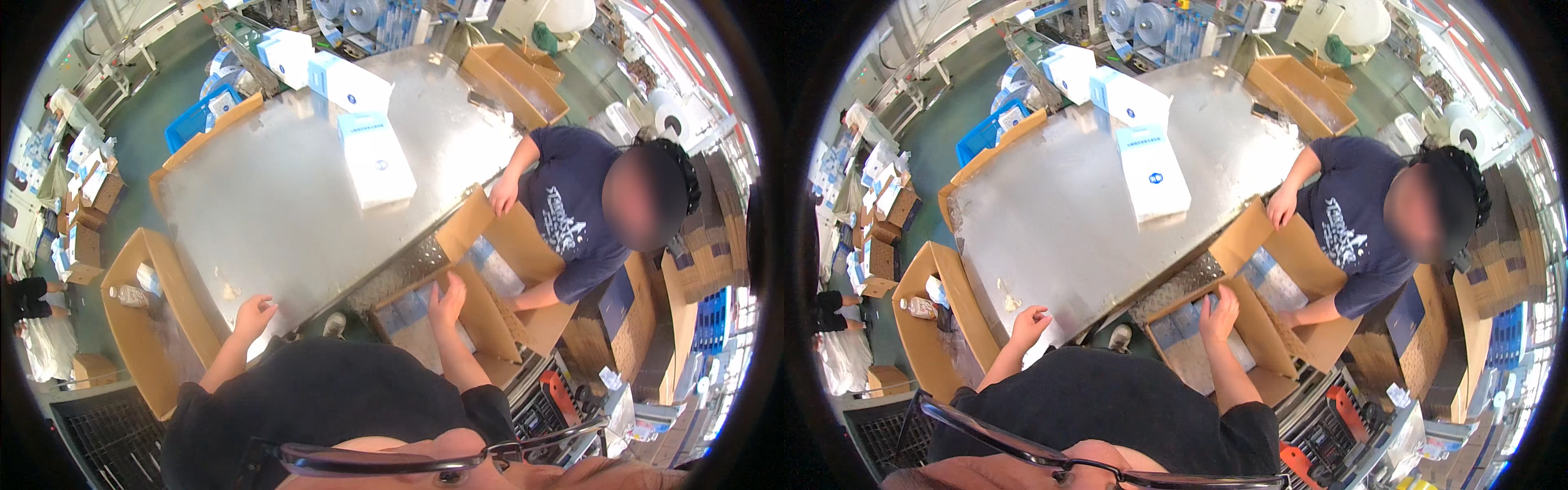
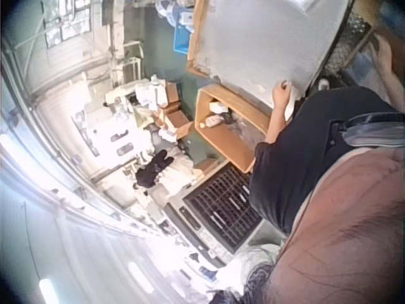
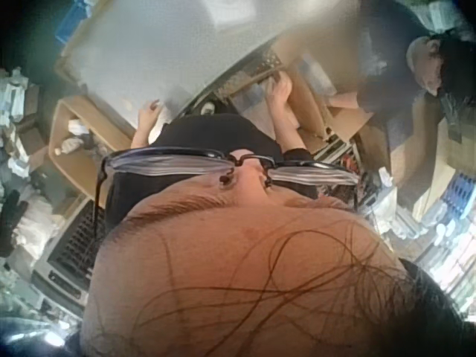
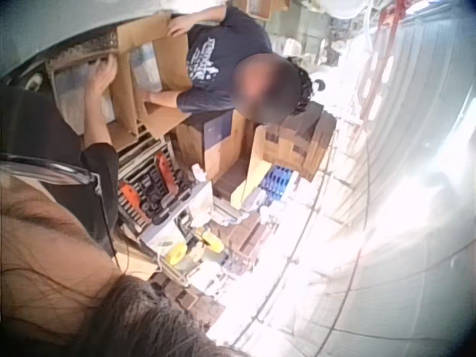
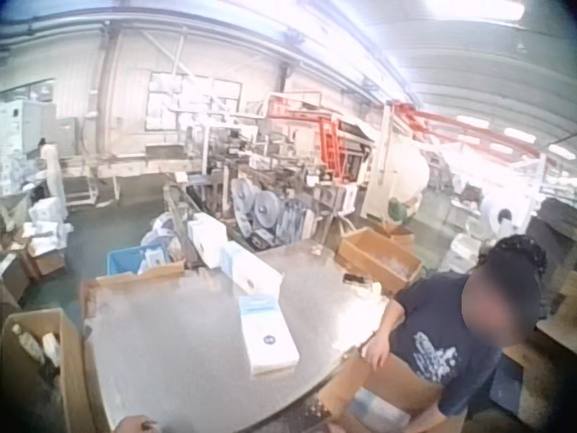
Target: The person packs wrapped products into cardboard boxes by hand, folds cardboard boxes, and moves the filled boxes onto a roller conveyor.
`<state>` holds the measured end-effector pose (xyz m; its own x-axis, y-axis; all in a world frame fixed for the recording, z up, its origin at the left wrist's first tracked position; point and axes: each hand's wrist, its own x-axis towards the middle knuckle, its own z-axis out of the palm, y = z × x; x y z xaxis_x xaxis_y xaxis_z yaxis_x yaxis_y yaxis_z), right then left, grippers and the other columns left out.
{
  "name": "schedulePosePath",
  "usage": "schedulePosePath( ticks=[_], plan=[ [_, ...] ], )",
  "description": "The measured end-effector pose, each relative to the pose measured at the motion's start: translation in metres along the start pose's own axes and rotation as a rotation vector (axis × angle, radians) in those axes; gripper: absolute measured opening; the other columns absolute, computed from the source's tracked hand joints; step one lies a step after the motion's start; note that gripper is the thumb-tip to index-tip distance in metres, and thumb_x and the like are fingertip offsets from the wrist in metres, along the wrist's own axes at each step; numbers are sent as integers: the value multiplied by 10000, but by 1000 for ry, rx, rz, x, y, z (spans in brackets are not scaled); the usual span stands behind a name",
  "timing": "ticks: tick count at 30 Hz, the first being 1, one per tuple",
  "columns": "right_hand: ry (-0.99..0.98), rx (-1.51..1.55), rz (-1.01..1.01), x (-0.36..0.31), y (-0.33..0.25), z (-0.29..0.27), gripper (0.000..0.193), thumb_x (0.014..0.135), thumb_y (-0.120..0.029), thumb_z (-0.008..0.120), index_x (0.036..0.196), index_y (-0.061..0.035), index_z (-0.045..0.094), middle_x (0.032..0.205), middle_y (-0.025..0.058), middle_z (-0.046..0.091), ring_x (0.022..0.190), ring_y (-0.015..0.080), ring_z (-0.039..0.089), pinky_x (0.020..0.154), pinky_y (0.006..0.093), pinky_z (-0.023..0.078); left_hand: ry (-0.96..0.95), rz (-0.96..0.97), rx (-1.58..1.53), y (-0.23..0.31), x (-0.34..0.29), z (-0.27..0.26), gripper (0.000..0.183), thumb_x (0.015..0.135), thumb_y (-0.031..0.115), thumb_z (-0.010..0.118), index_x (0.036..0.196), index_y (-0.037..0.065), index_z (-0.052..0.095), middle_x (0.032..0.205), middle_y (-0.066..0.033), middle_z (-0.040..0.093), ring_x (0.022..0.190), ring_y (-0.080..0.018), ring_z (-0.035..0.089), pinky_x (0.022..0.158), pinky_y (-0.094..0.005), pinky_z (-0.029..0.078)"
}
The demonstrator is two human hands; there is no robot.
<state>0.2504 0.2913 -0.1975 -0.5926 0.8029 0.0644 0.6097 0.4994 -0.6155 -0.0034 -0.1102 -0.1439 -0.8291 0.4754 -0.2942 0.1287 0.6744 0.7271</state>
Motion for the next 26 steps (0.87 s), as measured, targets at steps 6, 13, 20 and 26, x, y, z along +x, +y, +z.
schedulePosePath(
  ticks=[6,13,20,26],
  plan=[
    [-114,-7,-538,161,-181,21,537,847,-263,669,1299,-17,516,1366,168,519,1274,350,471,1079,431,356,-53,9,-18,23,68,-18,402,839,287,697,1153,42,639,952,-132,708,866,-246,676,768,-355,530],
    [-251,-411,-416,203,-198,109,793,789,-503,670,1362,-2,451,1381,190,501,1259,400,468,1100,473,309,-201,231,-132,54,200,-30,399,862,317,680,1167,63,637,998,-129,695,945,-269,660,828,-374,518],
    [-286,-305,-90,176,-221,50,748,785,-489,690,1303,13,496,1179,233,623,1093,375,594,960,458,444,148,695,-81,136,397,-53,311,897,273,622,1129,66,627,1196,-156,613,1135,-343,561,965,-425,442],
    [-551,-209,561,166,-172,83,566,885,-458,597,1260,-34,579,1118,223,663,1062,365,636,936,422,478,498,931,116,236,577,-73,335,880,285,646,1152,89,641,1264,-156,563,1166,-341,532,1000,-441,417]
  ],
)
